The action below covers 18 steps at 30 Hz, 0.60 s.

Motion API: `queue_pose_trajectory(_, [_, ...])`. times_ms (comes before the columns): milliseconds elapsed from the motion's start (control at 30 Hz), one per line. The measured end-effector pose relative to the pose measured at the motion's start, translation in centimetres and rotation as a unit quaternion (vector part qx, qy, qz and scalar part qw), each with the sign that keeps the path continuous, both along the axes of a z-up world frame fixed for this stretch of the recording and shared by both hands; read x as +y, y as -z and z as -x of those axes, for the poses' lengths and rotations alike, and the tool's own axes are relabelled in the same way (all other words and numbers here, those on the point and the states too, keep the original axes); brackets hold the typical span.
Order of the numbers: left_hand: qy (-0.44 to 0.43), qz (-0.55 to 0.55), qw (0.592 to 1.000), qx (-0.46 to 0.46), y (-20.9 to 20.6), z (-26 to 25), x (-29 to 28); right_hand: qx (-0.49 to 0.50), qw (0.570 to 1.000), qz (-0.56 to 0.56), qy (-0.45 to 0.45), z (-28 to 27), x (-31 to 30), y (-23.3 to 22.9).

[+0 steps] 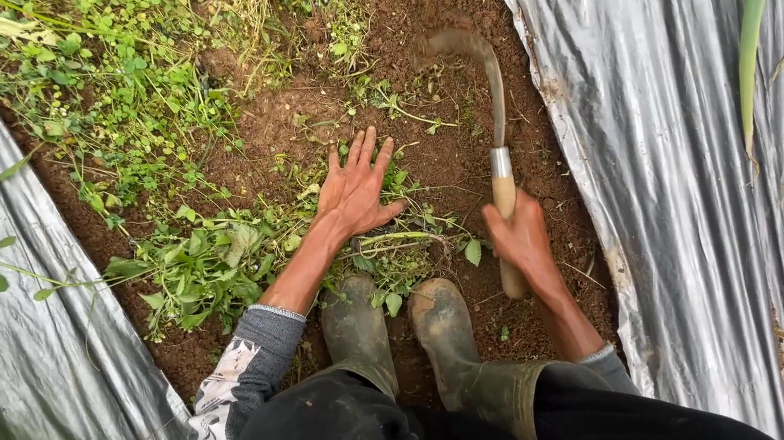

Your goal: The person uses a sickle to cut weeds and small plants growing between rows of crops covered with plastic mulch. They gather the cut vegetation by hand and continue clearing the soil path.

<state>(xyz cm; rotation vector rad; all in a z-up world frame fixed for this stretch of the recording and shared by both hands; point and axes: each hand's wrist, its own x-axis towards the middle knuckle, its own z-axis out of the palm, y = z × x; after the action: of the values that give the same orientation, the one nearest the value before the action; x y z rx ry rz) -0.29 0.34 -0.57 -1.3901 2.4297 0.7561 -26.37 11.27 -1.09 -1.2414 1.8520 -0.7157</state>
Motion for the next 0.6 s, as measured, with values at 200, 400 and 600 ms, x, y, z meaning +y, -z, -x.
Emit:
queue_pose_trajectory(200, [-0.01,-0.013,1.0,0.012,-0.6,-0.1,0.1,-0.075,0.993,-0.081,0.033,-0.2,0.8,-1.6])
queue_pose_trajectory(400, [0.0,-0.003,1.0,0.001,-0.8,-0.2,-0.5,-0.059,0.995,-0.076,-0.008,-0.9,0.2,-1.5])
queue_pose_trajectory(600, [-0.007,-0.007,1.0,0.001,-0.9,0.1,-0.6,-0.045,0.998,-0.04,0.008,0.6,0.9,1.4])
